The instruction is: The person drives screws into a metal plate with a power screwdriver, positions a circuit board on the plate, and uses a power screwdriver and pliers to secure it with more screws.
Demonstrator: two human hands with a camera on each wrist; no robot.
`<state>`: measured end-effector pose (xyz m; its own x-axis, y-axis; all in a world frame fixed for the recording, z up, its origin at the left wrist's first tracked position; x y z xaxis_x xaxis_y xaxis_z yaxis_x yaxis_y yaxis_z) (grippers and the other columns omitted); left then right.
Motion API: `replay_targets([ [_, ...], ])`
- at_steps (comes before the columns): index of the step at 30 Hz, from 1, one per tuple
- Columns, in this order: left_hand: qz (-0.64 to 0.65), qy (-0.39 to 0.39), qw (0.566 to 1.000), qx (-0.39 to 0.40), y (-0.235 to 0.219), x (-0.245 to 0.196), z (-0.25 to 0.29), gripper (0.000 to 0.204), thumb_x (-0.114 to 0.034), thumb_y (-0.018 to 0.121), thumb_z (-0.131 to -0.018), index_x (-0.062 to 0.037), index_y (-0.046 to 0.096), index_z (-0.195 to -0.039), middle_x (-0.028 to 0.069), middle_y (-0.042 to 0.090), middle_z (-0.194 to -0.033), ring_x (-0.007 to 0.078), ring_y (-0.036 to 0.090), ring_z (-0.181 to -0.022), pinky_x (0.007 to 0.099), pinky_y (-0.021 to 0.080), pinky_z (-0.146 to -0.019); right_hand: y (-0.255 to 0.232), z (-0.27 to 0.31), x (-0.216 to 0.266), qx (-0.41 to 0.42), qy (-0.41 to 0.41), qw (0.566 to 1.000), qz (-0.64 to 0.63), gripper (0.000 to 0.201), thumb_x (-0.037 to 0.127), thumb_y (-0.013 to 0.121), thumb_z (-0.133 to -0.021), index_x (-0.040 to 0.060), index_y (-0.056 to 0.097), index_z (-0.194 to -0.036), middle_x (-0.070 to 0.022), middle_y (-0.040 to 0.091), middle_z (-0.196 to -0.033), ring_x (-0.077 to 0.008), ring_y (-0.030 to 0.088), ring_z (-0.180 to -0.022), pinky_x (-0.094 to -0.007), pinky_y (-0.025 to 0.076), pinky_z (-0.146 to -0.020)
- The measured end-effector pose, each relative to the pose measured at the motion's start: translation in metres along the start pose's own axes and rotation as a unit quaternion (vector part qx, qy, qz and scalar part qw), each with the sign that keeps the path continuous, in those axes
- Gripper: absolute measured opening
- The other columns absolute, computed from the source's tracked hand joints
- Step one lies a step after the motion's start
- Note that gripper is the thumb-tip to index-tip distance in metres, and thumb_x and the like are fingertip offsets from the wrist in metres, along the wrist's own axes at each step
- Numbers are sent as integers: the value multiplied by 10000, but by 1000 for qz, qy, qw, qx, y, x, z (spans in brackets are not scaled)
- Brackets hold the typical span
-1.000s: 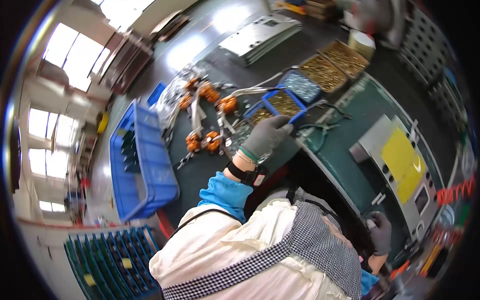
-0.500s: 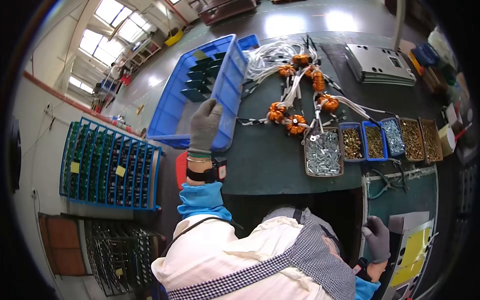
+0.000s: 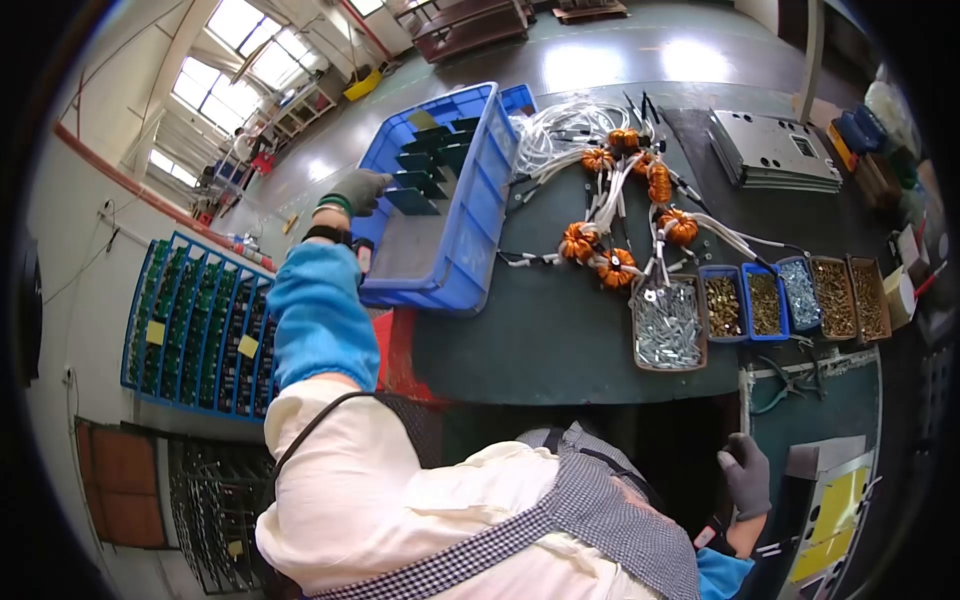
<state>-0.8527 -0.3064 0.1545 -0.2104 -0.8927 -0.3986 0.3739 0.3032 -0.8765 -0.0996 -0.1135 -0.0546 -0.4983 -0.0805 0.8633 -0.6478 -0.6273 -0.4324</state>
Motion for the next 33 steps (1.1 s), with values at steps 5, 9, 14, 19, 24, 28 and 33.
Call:
replay_targets([
  [5,-245,21,968,55,49,34,-151,372,-387,625,-894,-64,717,-1054,156,708,-982,278,691,-891,365,540,-773,51,12,12,-66,79,994,39,338,80,682,-808,-7,610,-1126,-127,672,-916,-191,655,-862,-323,517,-784],
  [9,-347,56,930,103,88,46,-202,361,-378,627,-882,-78,719,-1061,159,709,-995,290,694,-904,376,543,-782,89,27,60,-103,98,990,4,336,61,681,-818,-21,604,-1135,-123,676,-932,-196,659,-870,-322,520,-789],
  [14,-468,105,871,105,106,62,-220,351,-366,630,-866,-96,722,-1070,163,711,-1011,306,697,-921,390,547,-793,101,48,92,-114,145,982,33,365,79,682,-819,-28,588,-1156,-118,669,-894,-189,658,-833,-316,522,-763],
  [19,-561,207,800,41,46,87,-188,346,-355,633,-851,-113,725,-1080,167,712,-1027,322,700,-938,404,551,-804,104,56,99,-117,134,984,22,358,66,675,-822,-22,590,-1159,-107,662,-894,-175,644,-829,-310,517,-759],
  [24,310,111,940,-85,-18,105,-90,240,-42,509,-907,-34,669,-1086,63,683,-898,143,638,-705,256,531,-596,95,62,86,-120,111,986,15,364,56,676,-825,-18,588,-1171,-108,662,-913,-175,644,-855,-304,515,-773],
  [28,453,270,840,-126,-16,54,68,198,-65,522,-970,-53,646,-1124,37,657,-987,115,611,-729,239,531,-632,76,69,78,-108,45,993,-2,362,71,674,-830,-17,591,-1171,-115,672,-926,-191,651,-863,-305,516,-790],
  [33,536,400,738,91,78,-22,194,185,-74,542,-968,-47,626,-1131,35,630,-1047,123,601,-875,254,530,-705,49,94,87,-157,-78,984,41,365,128,684,-844,1,608,-1178,-116,684,-961,-206,666,-917,-327,521,-819],
])
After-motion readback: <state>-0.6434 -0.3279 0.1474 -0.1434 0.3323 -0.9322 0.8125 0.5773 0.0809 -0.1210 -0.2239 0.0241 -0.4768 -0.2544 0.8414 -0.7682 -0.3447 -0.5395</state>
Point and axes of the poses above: each hand's wrist, its own z-axis away from the middle knuckle, its own y-axis out of the palm, x = y × z, the point moved 2 cm from there along -z, towards the middle knuckle
